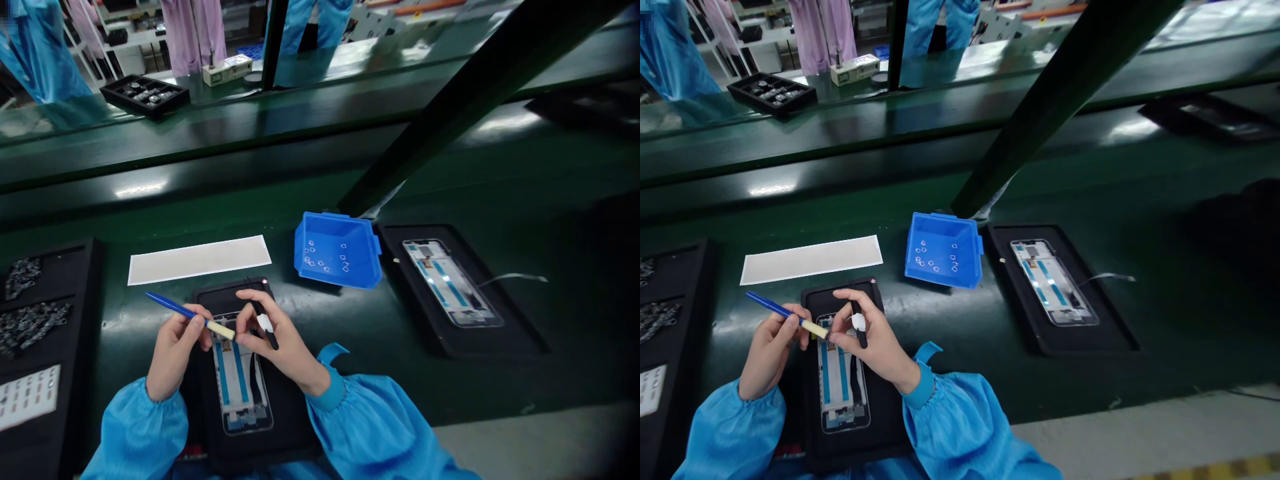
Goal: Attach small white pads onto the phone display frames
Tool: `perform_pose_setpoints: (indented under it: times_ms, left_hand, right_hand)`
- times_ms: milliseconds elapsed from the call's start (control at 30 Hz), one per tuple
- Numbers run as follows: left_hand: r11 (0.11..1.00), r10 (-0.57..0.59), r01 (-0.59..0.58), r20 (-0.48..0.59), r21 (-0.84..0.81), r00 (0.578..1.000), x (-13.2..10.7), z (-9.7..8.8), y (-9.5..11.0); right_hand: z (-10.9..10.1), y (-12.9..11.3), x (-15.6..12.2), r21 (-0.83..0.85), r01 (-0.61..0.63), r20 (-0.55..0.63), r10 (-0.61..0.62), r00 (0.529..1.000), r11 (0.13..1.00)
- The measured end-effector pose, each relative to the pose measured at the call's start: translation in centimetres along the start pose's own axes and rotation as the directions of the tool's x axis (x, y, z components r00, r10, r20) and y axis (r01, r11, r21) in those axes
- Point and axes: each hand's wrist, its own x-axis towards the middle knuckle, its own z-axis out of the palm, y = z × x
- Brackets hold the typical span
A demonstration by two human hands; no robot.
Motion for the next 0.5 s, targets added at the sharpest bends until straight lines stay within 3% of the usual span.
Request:
perform_pose_setpoints:
  times_ms: [333, 500]
  left_hand:
    - [1.000, 0.000, -0.001, -0.014, -0.017, 1.000, 0.07, 0.41, 0.21]
    - [0.999, 0.029, -0.033, -0.095, -0.038, 0.995, -0.04, 0.79, 0.07]
  right_hand:
    - [0.14, 0.22, -0.21, -0.093, 0.093, -0.045, -0.098, 0.994, 0.991]
    - [0.49, 0.66, -0.25, -0.153, 0.135, -0.089, -0.150, 0.985, 0.979]
